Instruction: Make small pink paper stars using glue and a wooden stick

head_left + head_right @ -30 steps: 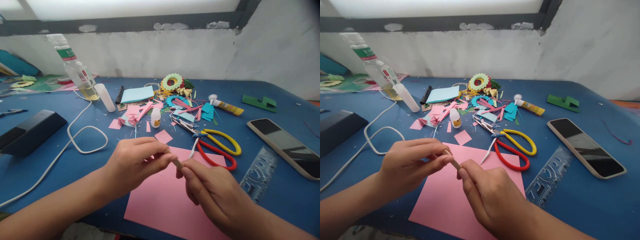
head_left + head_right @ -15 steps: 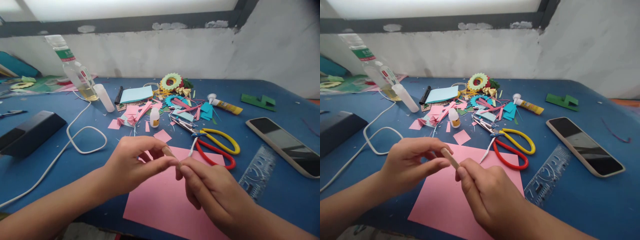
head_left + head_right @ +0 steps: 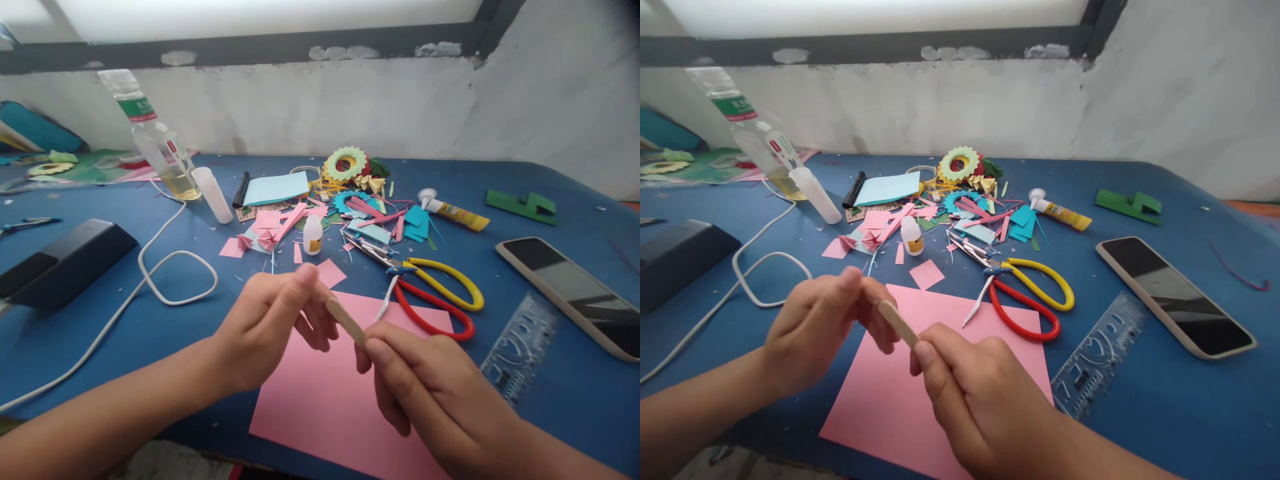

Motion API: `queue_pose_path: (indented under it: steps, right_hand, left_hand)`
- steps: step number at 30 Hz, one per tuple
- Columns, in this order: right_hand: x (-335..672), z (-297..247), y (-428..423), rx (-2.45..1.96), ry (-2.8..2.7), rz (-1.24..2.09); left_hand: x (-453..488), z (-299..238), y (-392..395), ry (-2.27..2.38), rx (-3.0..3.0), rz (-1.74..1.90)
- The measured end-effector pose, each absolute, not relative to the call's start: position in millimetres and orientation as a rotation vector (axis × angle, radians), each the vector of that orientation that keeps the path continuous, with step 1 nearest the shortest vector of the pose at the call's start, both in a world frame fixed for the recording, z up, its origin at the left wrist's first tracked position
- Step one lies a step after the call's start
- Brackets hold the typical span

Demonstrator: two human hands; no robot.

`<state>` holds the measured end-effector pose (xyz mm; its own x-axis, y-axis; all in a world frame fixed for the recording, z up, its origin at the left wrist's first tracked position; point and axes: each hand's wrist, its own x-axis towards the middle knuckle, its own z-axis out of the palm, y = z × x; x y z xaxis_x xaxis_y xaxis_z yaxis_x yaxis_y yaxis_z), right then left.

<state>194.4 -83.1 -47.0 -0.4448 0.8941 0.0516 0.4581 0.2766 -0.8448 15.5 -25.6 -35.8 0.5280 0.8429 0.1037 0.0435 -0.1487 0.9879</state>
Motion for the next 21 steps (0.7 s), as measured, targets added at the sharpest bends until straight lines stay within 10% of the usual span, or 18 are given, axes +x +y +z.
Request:
queue_pose_path:
  steps: [21]
  right_hand:
    - [195.0,-45.8,-83.0,-1.254,-2.037,0.963]
  left_hand:
    - [18.3,-26.4,-28.3,0.925,1.83,1.096]
